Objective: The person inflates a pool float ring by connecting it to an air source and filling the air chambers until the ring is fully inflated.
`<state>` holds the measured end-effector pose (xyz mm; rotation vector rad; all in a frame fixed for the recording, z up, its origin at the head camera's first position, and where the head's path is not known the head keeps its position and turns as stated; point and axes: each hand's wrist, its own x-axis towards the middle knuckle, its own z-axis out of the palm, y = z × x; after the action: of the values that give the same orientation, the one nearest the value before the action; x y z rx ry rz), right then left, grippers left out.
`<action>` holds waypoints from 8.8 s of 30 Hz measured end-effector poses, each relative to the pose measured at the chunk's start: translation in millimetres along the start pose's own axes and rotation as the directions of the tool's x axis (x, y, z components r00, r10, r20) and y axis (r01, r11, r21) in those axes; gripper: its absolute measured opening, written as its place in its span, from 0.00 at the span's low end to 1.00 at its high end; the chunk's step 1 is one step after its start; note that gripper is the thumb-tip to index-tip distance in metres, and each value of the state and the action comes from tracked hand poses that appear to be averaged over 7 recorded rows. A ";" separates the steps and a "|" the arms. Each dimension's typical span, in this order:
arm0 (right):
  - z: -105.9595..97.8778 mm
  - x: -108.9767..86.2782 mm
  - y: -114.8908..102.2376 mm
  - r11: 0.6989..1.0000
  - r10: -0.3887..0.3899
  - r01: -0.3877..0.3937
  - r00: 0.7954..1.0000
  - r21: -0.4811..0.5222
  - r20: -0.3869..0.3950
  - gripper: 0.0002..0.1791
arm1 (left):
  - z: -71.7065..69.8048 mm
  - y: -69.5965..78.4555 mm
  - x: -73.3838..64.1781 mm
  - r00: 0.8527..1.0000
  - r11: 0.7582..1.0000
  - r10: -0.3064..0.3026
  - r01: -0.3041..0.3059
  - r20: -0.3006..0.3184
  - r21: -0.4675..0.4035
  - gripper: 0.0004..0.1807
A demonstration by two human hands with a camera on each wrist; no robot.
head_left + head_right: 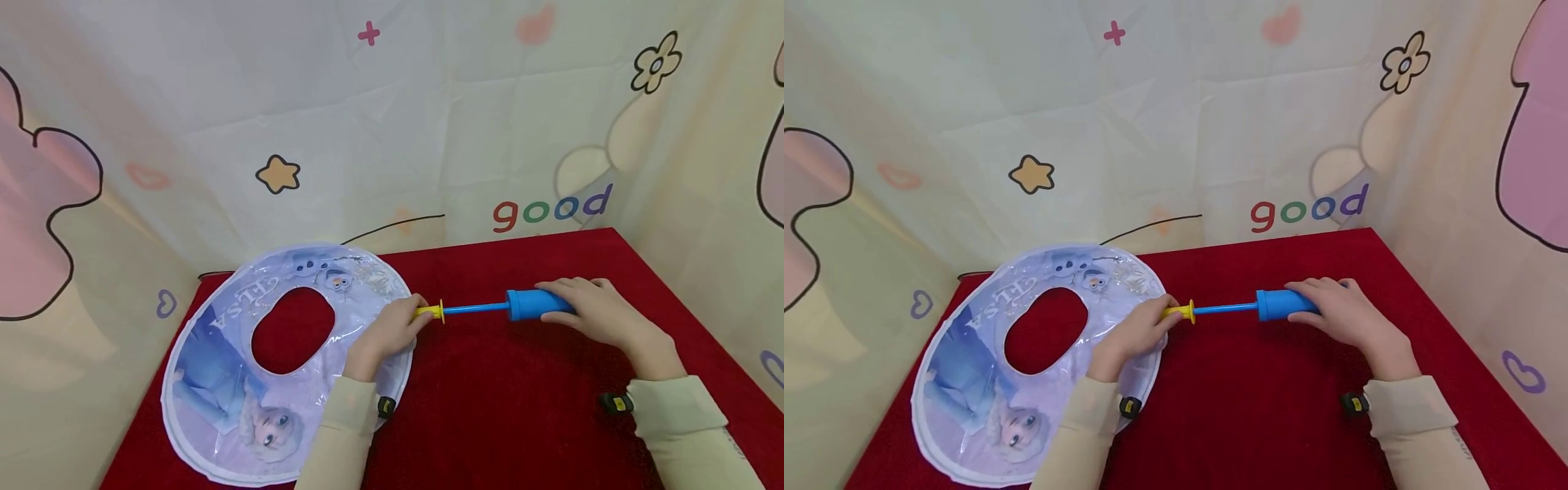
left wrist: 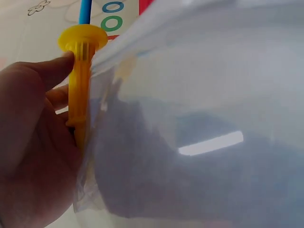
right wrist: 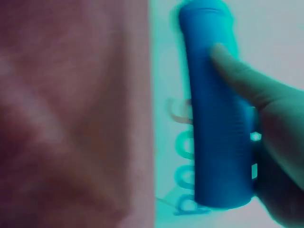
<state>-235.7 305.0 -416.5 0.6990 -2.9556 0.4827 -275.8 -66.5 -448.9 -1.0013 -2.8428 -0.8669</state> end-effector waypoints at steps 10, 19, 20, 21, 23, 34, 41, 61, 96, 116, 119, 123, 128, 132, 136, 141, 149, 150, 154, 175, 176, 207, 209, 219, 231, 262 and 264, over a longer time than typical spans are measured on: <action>41.1 28.1 -39.2 0.990 -0.110 0.102 0.990 -0.101 -0.085 0.33 | -6.9 1.3 -5.7 0.998 0.984 0.043 -0.035 -0.039 0.174 0.10; 41.1 61.0 -84.7 0.980 -0.139 0.119 0.984 -0.162 -0.115 0.35 | -4.6 5.7 -5.6 0.985 0.988 0.043 -0.018 -0.165 0.154 0.11; 42.0 61.1 -86.1 0.981 -0.137 0.119 0.984 -0.155 -0.113 0.34 | -4.1 5.5 -5.8 0.984 0.990 0.039 -0.014 -0.172 0.143 0.11; 42.8 60.5 -86.0 0.982 -0.133 0.117 0.985 -0.147 -0.110 0.34 | -3.9 5.2 -5.9 0.984 0.992 0.031 -0.009 -0.177 0.128 0.11; 43.1 57.4 -82.3 0.985 -0.129 0.114 0.985 -0.132 -0.114 0.33 | -4.6 5.6 -6.0 0.982 0.995 0.023 -0.004 -0.188 0.104 0.11; 5.7 10.2 -17.9 0.987 -0.119 0.106 0.988 -0.124 -0.095 0.32 | -5.3 5.8 -3.4 0.989 0.999 -0.042 0.047 -0.141 0.027 0.10; -3.2 -7.4 9.8 0.993 -0.060 0.051 0.995 -0.105 -0.082 0.32 | -16.8 5.1 -4.6 0.994 0.998 -0.057 0.055 -0.096 -0.027 0.10; 40.1 54.9 -79.8 0.972 -0.131 0.120 0.990 -0.204 -0.041 0.33 | -21.7 4.6 -7.0 0.997 0.994 -0.055 0.060 -0.055 0.093 0.13; -13.4 4.7 -3.2 0.980 -0.025 0.001 0.993 -0.200 -0.119 0.32 | -5.1 -0.5 -14.4 0.993 0.961 -0.029 0.059 -0.116 0.270 0.15; 40.9 63.5 -97.3 0.975 -0.073 0.040 0.987 -0.220 -0.145 0.31 | -3.0 -0.1 -12.8 0.990 0.986 -0.037 0.058 -0.134 0.155 0.16; 43.6 63.9 -99.5 0.983 -0.057 0.030 0.988 -0.179 -0.143 0.31 | -5.9 1.0 -14.0 0.990 0.988 -0.049 0.068 -0.134 0.136 0.16; 42.4 60.0 -87.2 0.995 -0.041 0.028 0.989 -0.094 -0.140 0.30 | -11.1 -0.4 -15.9 0.989 0.993 -0.038 0.054 -0.144 0.106 0.16; 26.0 49.7 -63.8 0.999 -0.043 0.037 0.984 -0.038 -0.171 0.29 | -15.5 -5.3 -17.1 0.986 0.996 -0.037 0.050 -0.162 0.073 0.14; 12.6 42.6 -48.3 1.000 -0.016 0.018 0.985 0.007 -0.172 0.29 | -21.5 -10.6 -19.9 0.981 0.996 -0.066 0.075 -0.183 0.043 0.13; 4.1 34.1 -33.0 0.999 0.027 -0.020 0.988 0.042 -0.155 0.30 | -26.2 -16.2 -21.9 0.981 0.996 -0.085 0.088 -0.175 0.008 0.14; 0.4 26.2 -18.8 0.996 0.067 -0.058 0.986 0.060 -0.151 0.30 | -30.3 -20.6 -25.5 0.979 0.994 -0.111 0.110 -0.170 -0.016 0.14; 7.2 34.2 -31.9 1.000 0.028 -0.029 0.980 -0.005 -0.198 0.30 | -25.2 -20.1 -23.5 0.976 0.997 -0.069 0.075 -0.205 0.021 0.16; 9.1 35.8 -36.1 0.999 0.017 -0.022 0.978 -0.024 -0.209 0.30 | -23.7 -19.6 -22.7 0.976 0.997 -0.064 0.071 -0.206 0.026 0.16; 22.5 45.2 -56.8 0.997 -0.012 -0.006 0.970 -0.075 -0.244 0.30 | -19.5 -16.9 -19.9 0.975 0.997 -0.032 0.046 -0.221 0.058 0.16; 53.6 55.0 -76.2 0.994 0.079 -0.062 0.977 0.087 -0.200 0.29 | -14.0 -9.5 -17.8 0.971 0.976 -0.053 0.100 -0.233 0.195 0.13; 50.6 53.4 -72.2 0.993 0.089 -0.071 0.978 0.099 -0.189 0.29 | -14.9 -9.8 -18.8 0.968 0.973 -0.078 0.126 -0.239 0.191 0.13; 49.2 53.5 -81.9 0.994 0.094 -0.103 0.964 -0.025 -0.247 0.32 | -10.8 -9.6 -18.1 0.960 0.976 -0.048 0.104 -0.278 0.193 0.16; 55.2 54.8 -87.7 0.993 0.105 -0.115 0.966 -0.029 -0.237 0.32 | -6.3 -5.1 -14.7 0.965 0.976 -0.031 0.086 -0.260 0.202 0.16; 61.0 60.8 -82.2 0.988 0.120 -0.102 0.980 0.117 -0.157 0.30 | -4.4 -11.5 -13.5 0.976 0.985 -0.087 0.114 -0.202 0.128 0.13; 26.0 35.2 -26.6 0.964 0.192 -0.174 0.978 0.201 -0.074 0.30 | -12.0 -21.5 -19.4 0.959 0.976 -0.146 0.179 -0.243 0.122 0.14; 50.8 58.4 -49.3 0.981 0.141 -0.108 0.968 0.164 -0.209 0.29 | -0.1 -12.8 -10.6 0.942 0.986 -0.106 0.141 -0.319 0.089 0.15; 42.7 52.8 -36.9 0.978 0.149 -0.115 0.969 0.175 -0.197 0.29 | -0.9 -14.5 -11.3 0.942 0.987 -0.109 0.142 -0.319 0.080 0.15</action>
<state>-266.1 237.7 -439.4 0.4326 -2.7967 0.7644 -275.4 -82.8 -457.4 -0.6119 -2.6674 -0.7967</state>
